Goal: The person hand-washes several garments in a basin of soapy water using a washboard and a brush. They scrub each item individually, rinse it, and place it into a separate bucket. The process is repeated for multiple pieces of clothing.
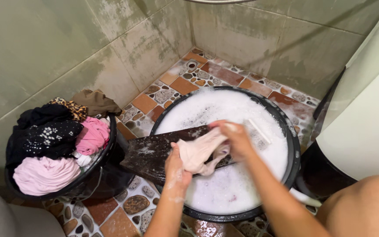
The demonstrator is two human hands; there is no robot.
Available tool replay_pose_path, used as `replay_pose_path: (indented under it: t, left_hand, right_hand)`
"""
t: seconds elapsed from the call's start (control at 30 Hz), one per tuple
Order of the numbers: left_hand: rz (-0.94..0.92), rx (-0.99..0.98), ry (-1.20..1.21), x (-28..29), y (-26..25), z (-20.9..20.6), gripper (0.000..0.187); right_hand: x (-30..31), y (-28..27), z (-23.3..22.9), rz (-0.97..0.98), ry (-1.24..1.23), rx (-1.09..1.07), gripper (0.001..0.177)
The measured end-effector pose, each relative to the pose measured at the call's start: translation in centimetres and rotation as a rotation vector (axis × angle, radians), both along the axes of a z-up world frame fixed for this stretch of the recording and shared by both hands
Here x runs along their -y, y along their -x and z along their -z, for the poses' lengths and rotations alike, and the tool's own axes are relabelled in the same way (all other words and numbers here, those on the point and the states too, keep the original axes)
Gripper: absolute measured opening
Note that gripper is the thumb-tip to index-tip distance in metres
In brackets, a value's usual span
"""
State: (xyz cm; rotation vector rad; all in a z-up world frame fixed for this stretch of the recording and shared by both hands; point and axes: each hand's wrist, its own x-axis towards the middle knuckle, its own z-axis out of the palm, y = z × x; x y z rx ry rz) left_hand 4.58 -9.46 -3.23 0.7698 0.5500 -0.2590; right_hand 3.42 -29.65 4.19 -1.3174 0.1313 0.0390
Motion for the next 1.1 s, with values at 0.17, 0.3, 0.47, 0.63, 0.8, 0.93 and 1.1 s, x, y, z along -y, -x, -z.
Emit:
replay_pose_path:
  t: [0.17,0.3,0.47,0.63,0.8,0.93,1.1]
  left_hand:
    - [0.094,0.298,0.567,1.6,-2.7,10.9,0.032]
    - [0.117,0.266,0.615,2.2,-2.7,13.0,0.025]
    - [0.342,-0.101,0.362,5.2,-1.0,8.6,0.028]
    - [0.185,0.098,0.52,2.5,-1.3,9.6,0.032]
    - [0.191,0.108,0.46,2.1,-0.6,7.3,0.037]
    - [0.361,-0.035,0.2,2.7,1.0,-1.8,0.041]
    - [0.533,0.158,-0.176,0.1,1.3,-9.2,0.029]
  right_hand:
    - [-13.0,4.3,0.6,-0.162,0.29,0.126,0.033]
    - [-12.4,4.1,3.4,0.074,0.339,0.907,0.056]
    - [-6.1,-0.2,5.2,0.286,0.702,0.352,0.057]
    - [-11.3,3.1,6.2,0.168,0.739,1.128,0.034]
    - [-11.9,4.0,6.0,0.089,0.707,0.928,0.022]
    - [-4.6,0.7,5.3,0.324,1.177,0.412,0.028]
    - [-0.2,-0.5,4.5,0.198,1.044,0.013,0.036]
